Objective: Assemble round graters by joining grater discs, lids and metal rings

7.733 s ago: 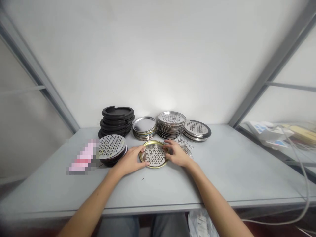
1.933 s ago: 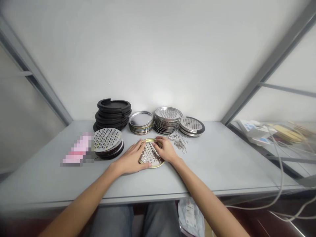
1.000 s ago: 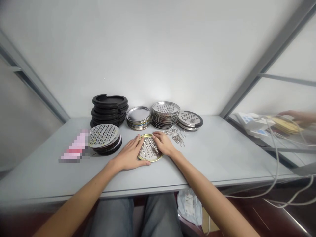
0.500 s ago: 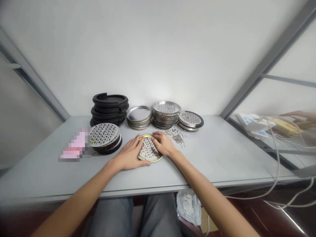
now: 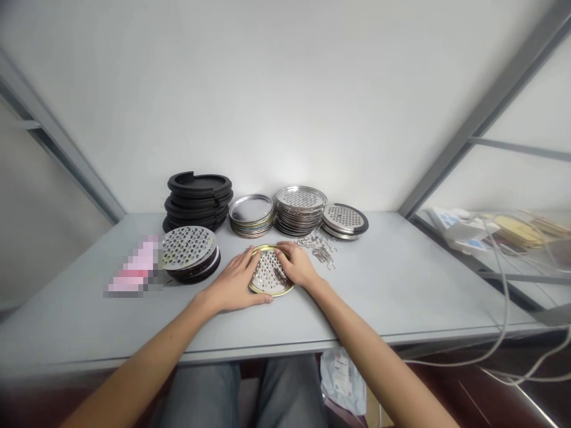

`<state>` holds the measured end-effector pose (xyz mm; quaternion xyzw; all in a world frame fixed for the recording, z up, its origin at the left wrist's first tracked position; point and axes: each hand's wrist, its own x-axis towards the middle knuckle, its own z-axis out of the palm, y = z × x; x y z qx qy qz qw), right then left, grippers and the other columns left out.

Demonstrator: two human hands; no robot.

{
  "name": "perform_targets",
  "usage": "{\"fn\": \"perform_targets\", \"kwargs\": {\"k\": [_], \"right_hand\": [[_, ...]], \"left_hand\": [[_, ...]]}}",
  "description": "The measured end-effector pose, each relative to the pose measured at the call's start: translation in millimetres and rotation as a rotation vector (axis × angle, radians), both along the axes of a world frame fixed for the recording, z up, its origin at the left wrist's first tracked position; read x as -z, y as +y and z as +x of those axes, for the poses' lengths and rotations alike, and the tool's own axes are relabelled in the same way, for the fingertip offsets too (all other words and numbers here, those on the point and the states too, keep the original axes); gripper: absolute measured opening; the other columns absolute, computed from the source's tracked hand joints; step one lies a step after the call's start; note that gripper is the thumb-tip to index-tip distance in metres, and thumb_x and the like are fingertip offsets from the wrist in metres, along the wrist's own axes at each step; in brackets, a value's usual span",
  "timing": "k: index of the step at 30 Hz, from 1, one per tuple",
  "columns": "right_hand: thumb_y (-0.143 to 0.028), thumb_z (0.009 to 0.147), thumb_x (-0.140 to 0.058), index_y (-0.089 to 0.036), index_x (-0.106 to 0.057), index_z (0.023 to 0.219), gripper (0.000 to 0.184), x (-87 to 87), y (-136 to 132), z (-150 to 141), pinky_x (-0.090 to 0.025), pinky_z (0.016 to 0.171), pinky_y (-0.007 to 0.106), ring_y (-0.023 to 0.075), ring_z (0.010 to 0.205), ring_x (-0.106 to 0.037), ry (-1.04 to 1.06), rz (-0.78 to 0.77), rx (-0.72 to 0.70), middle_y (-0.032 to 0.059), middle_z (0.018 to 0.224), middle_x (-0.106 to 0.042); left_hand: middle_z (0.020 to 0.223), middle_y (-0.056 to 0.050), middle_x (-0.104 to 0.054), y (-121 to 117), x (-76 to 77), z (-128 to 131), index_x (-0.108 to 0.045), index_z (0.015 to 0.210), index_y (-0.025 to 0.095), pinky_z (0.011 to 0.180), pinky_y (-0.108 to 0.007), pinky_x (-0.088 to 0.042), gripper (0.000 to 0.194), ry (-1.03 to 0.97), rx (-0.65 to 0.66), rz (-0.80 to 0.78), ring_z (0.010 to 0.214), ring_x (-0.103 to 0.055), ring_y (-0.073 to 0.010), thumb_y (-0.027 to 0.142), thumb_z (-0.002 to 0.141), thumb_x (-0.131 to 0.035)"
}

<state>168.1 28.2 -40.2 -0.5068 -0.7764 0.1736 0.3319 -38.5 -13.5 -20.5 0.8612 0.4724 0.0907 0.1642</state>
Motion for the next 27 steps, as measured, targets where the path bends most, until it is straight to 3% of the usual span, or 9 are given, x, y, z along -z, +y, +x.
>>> {"fn": "perform_targets", "kwargs": {"k": [5, 12, 20, 27], "right_hand": [[-0.039, 0.093, -0.040, -0.015, -0.069, 0.105, 0.040, 1.9, 0.6, 0.1, -0.042, 0.099, 0.040, 0.0250, 0.109, -0.059, 0.017, -0.004, -0.002, 0.0127, 0.116, -0.065], [-0.042, 0.093, -0.039, -0.019, -0.074, 0.088, 0.042, 4.0, 3.2, 1.5, -0.043, 0.097, 0.039, 0.0244, 0.107, -0.060, 0.049, -0.020, -0.027, 0.0104, 0.115, -0.065], [-0.034, 0.091, -0.043, -0.019, -0.073, 0.074, 0.037, 1.3, 6.7, 1.2, -0.045, 0.092, 0.035, 0.0222, 0.098, -0.062, 0.084, -0.077, -0.054, 0.0077, 0.110, -0.066], [-0.030, 0.087, -0.046, -0.020, -0.076, 0.079, 0.032, 1.1, 8.0, 0.3, -0.044, 0.095, 0.035, 0.0227, 0.100, -0.062, 0.069, -0.079, -0.049, 0.0071, 0.112, -0.067]], "left_hand": [[0.156, -0.018, -0.004, -0.8, -0.2, 0.9, -0.012, 0.149, 0.010, 0.114, -0.045, -0.016, 0.116, 0.001, -0.008, -0.014, 0.143, -0.007, -0.0361, 0.079, 0.065, -0.053], [0.157, -0.015, -0.006, 0.7, 3.1, 1.1, -0.012, 0.149, 0.016, 0.114, -0.047, -0.017, 0.114, -0.034, -0.006, -0.009, 0.143, -0.007, -0.0366, 0.078, 0.064, -0.056], [0.157, -0.015, -0.006, -0.4, 1.0, 1.5, -0.013, 0.149, 0.016, 0.114, -0.047, -0.016, 0.114, -0.025, -0.008, -0.017, 0.143, -0.006, -0.0368, 0.078, 0.064, -0.056], [0.157, -0.016, -0.003, 0.5, 5.9, 0.2, -0.015, 0.149, 0.016, 0.114, -0.047, -0.015, 0.116, -0.029, -0.012, -0.030, 0.143, -0.004, -0.0371, 0.082, 0.062, -0.053]]}}
